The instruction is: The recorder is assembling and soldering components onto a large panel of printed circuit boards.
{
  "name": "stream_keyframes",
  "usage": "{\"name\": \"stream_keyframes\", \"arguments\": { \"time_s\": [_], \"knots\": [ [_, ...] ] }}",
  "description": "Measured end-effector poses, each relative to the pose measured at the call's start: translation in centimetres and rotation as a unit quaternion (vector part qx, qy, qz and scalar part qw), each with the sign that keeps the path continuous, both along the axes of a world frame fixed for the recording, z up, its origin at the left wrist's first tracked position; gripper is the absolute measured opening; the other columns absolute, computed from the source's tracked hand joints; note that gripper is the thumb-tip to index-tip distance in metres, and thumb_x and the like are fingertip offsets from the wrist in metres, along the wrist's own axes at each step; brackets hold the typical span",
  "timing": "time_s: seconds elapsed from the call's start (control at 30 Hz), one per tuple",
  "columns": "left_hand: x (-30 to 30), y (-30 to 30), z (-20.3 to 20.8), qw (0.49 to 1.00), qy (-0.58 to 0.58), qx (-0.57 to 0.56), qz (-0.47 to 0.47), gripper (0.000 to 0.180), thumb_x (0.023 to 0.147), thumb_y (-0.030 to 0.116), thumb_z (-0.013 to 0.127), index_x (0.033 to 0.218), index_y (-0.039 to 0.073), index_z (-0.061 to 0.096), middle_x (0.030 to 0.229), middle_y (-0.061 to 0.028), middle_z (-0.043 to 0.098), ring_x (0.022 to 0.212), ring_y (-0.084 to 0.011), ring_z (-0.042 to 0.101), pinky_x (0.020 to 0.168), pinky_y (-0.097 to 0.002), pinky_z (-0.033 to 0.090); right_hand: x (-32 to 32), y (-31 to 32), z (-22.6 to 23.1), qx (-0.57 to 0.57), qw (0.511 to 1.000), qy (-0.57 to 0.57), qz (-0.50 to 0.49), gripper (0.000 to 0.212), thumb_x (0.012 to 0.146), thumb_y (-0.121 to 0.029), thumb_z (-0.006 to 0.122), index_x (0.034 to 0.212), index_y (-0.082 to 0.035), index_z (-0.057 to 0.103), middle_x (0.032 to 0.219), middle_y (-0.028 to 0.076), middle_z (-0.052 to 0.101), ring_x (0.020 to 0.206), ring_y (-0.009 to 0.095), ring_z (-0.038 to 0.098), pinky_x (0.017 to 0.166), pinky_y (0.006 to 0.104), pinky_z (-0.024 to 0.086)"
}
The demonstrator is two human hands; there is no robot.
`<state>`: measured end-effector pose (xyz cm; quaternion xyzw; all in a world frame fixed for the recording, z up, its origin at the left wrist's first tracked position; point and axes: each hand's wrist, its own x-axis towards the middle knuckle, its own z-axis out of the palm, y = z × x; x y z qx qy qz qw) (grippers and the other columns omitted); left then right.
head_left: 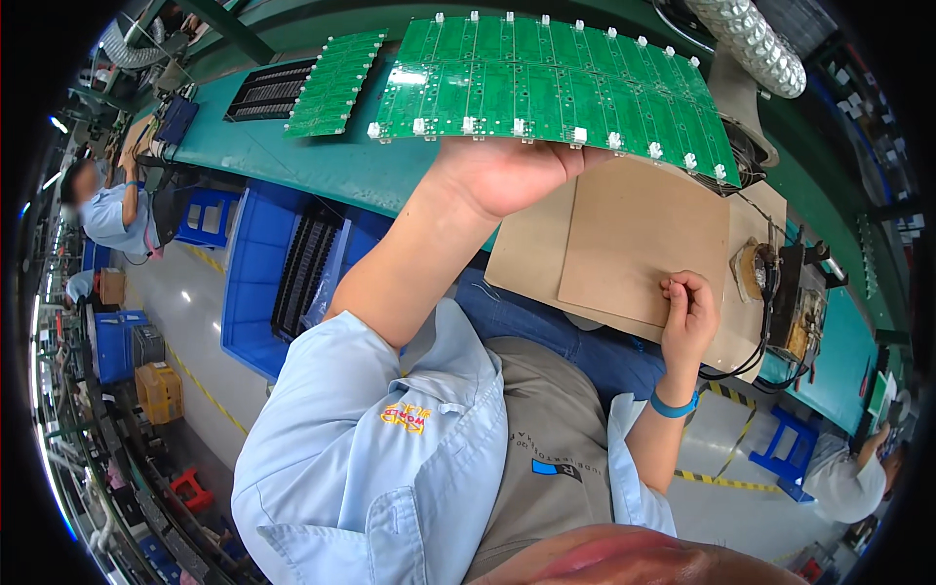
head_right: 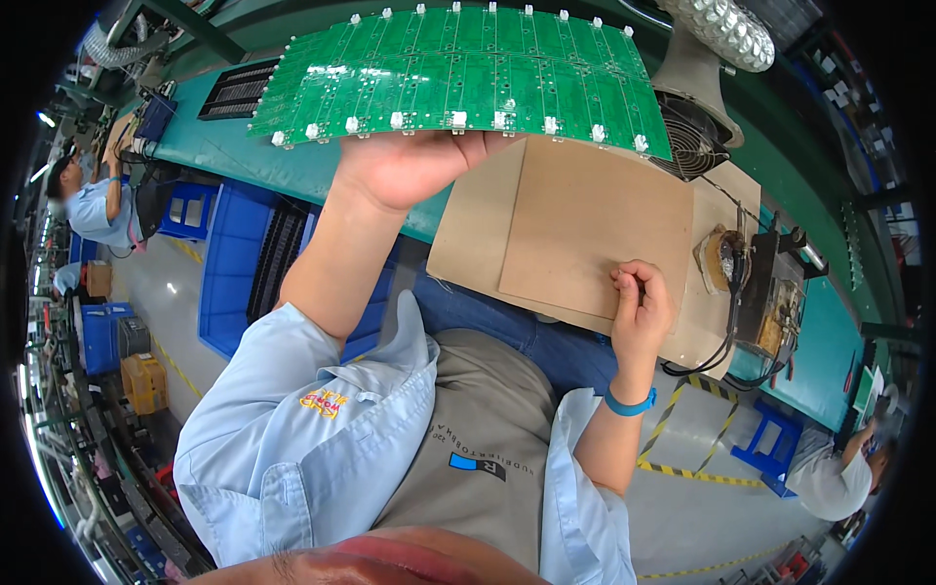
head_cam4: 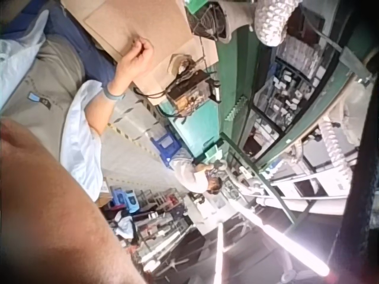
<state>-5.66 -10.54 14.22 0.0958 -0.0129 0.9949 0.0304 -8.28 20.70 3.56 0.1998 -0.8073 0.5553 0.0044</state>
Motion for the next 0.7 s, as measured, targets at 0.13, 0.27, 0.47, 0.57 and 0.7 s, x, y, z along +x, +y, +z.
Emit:
{"name": "stream_keyframes", "arguments": {
  "time_s": [0.13, 0.27, 0.47, 0.57, 0.7],
  "knots": [
    [0.11, 0.13, -0.01, 1.0, -0.012, -0.007, 0.02, 0.056, 0.1, 0.031, 0.047, 0.143, -0.005, 0.043, 0.15, -0.0285, 0.043, 0.138, -0.0488, 0.041, 0.115, -0.0668, 0.032, 0.05, 0.04, -0.13, 0.006, 1.0, 0.003, -0.001, 0.01, 0.099, 0.0, 0.056, 0.105, 0.001, 0.063, 0.09, 0.009, 0.068, 0.08, 0.015, 0.062, 0.075, 0.0248, 0.051],
    [0.11, -0.16, -0.23, 1.0, -0.004, 0.004, 0.015, 0.056, 0.099, 0.03, 0.048, 0.142, -0.005, 0.044, 0.148, -0.0292, 0.044, 0.137, -0.0496, 0.041, 0.115, -0.067, 0.032, 0.11, 0.0, -0.19, 0.001, 1.0, 0.004, -0.003, 0.009, 0.1, -0.001, 0.056, 0.105, 0.001, 0.063, 0.09, 0.008, 0.068, 0.08, 0.015, 0.062, 0.076, 0.0245, 0.051],
    [0.13, -0.49, -0.39, 0.999, 0.02, 0.033, -0.01, 0.057, 0.099, 0.032, 0.046, 0.142, -0.006, 0.043, 0.148, -0.0305, 0.043, 0.137, -0.0507, 0.041, 0.115, -0.0675, 0.031, 0.2, -0.16, -0.07, 0.011, 1.0, 0.008, 0.0, 0.009, 0.1, -0.002, 0.056, 0.105, 0.001, 0.063, 0.09, 0.008, 0.068, 0.08, 0.015, 0.061, 0.076, 0.0243, 0.05],
    [0.02, -0.44, -0.43, 1.0, 0.012, 0.012, 0.012, 0.059, 0.1, 0.034, 0.045, 0.143, -0.007, 0.042, 0.149, -0.0311, 0.042, 0.138, -0.0516, 0.039, 0.115, -0.0682, 0.03, 0.19, -0.04, -0.1, 0.013, 1.0, 0.004, -0.002, 0.009, 0.1, -0.003, 0.056, 0.106, 0.001, 0.063, 0.091, 0.008, 0.067, 0.081, 0.015, 0.061, 0.076, 0.0242, 0.05],
    [-0.05, -0.54, -0.44, 1.0, -0.004, 0.02, 0.015, 0.062, 0.1, 0.035, 0.045, 0.144, -0.008, 0.039, 0.151, -0.0316, 0.039, 0.138, -0.0524, 0.038, 0.115, -0.0689, 0.029, 0.1, -0.05, -0.28, 0.01, 1.0, 0.0, 0.002, 0.01, 0.101, -0.003, 0.056, 0.106, 0.001, 0.063, 0.091, 0.008, 0.067, 0.081, 0.015, 0.061, 0.077, 0.0242, 0.049]
  ]
}}
